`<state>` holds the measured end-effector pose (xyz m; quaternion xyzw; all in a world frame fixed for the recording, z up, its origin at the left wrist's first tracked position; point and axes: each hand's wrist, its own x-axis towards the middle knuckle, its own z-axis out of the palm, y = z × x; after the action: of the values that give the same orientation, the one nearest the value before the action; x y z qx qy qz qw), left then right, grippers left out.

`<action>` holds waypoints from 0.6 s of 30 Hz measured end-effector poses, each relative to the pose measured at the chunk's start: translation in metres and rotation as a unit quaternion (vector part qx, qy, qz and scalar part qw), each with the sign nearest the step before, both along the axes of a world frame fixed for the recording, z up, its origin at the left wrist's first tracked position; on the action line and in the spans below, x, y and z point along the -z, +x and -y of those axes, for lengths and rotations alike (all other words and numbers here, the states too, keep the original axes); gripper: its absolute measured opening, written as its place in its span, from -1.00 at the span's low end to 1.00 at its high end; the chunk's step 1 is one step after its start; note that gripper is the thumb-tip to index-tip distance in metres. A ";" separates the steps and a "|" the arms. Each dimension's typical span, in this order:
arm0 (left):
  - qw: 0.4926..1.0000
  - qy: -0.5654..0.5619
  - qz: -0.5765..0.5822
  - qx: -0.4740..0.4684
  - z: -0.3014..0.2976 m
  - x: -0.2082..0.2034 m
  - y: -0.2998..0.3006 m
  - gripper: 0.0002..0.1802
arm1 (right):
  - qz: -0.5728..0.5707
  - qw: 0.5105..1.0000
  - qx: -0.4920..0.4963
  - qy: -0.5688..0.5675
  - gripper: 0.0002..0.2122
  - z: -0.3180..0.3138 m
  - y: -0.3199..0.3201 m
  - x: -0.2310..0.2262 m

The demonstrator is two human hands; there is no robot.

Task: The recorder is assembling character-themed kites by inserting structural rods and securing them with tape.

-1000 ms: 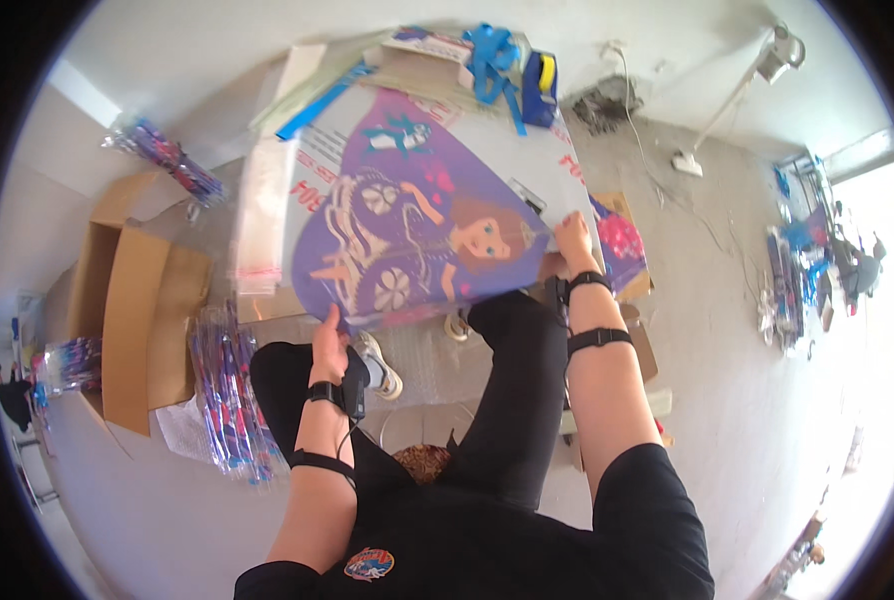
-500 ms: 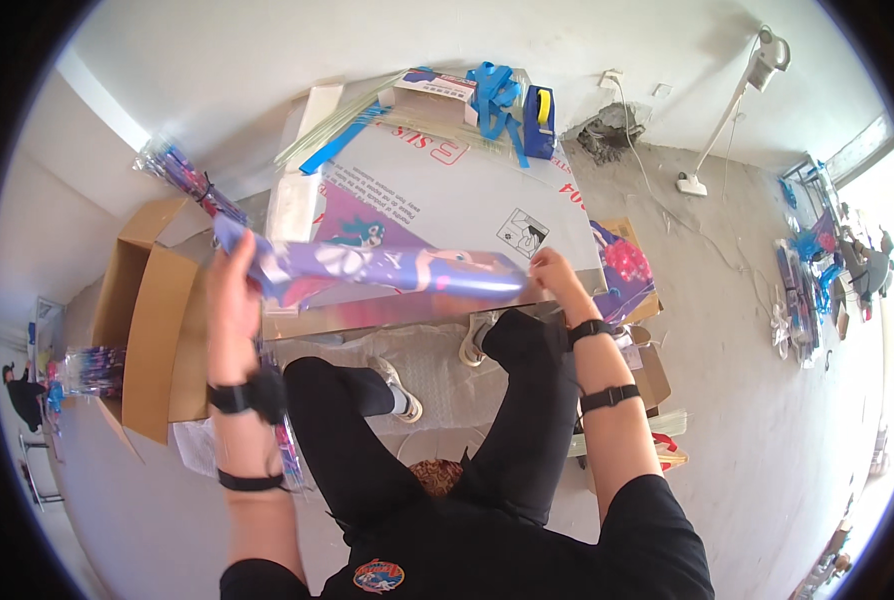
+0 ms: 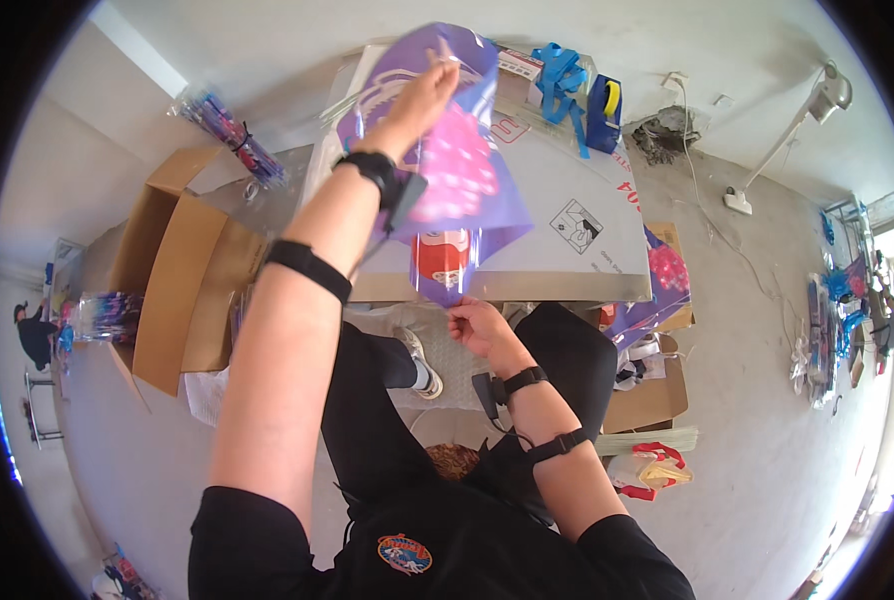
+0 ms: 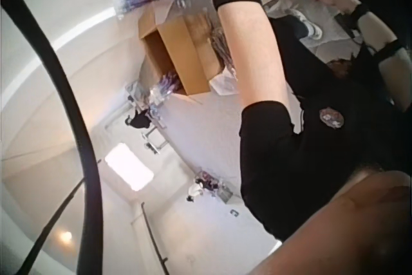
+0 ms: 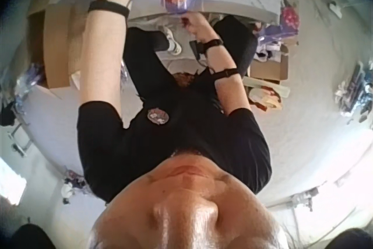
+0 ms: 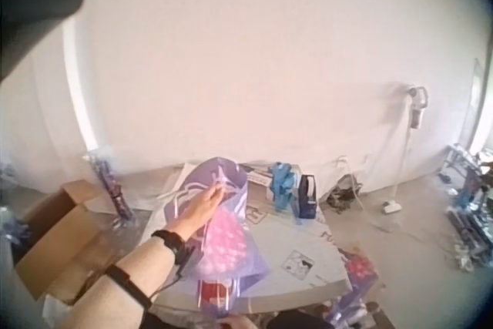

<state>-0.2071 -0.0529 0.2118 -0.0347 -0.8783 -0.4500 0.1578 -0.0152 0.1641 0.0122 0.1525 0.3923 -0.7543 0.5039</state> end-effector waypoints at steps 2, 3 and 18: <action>0.997 -0.037 -0.066 -0.031 -0.008 0.036 0.022 -0.55 | 0.015 1.000 0.012 0.020 -0.94 -0.002 -0.003 0.003; 0.985 -0.047 -0.155 -0.053 -0.008 0.057 0.033 -0.64 | 0.013 1.000 0.010 0.017 -0.94 -0.002 -0.005 0.001; 0.925 -0.356 0.135 0.006 -0.057 0.221 0.143 -0.33 | 0.106 0.990 0.089 0.011 -0.95 -0.031 -0.006 0.006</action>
<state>-0.0645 0.0041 -0.0089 -0.0332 -0.9934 -0.1091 0.0126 -0.0209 0.1955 0.0063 0.2719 0.3299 -0.7712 0.4716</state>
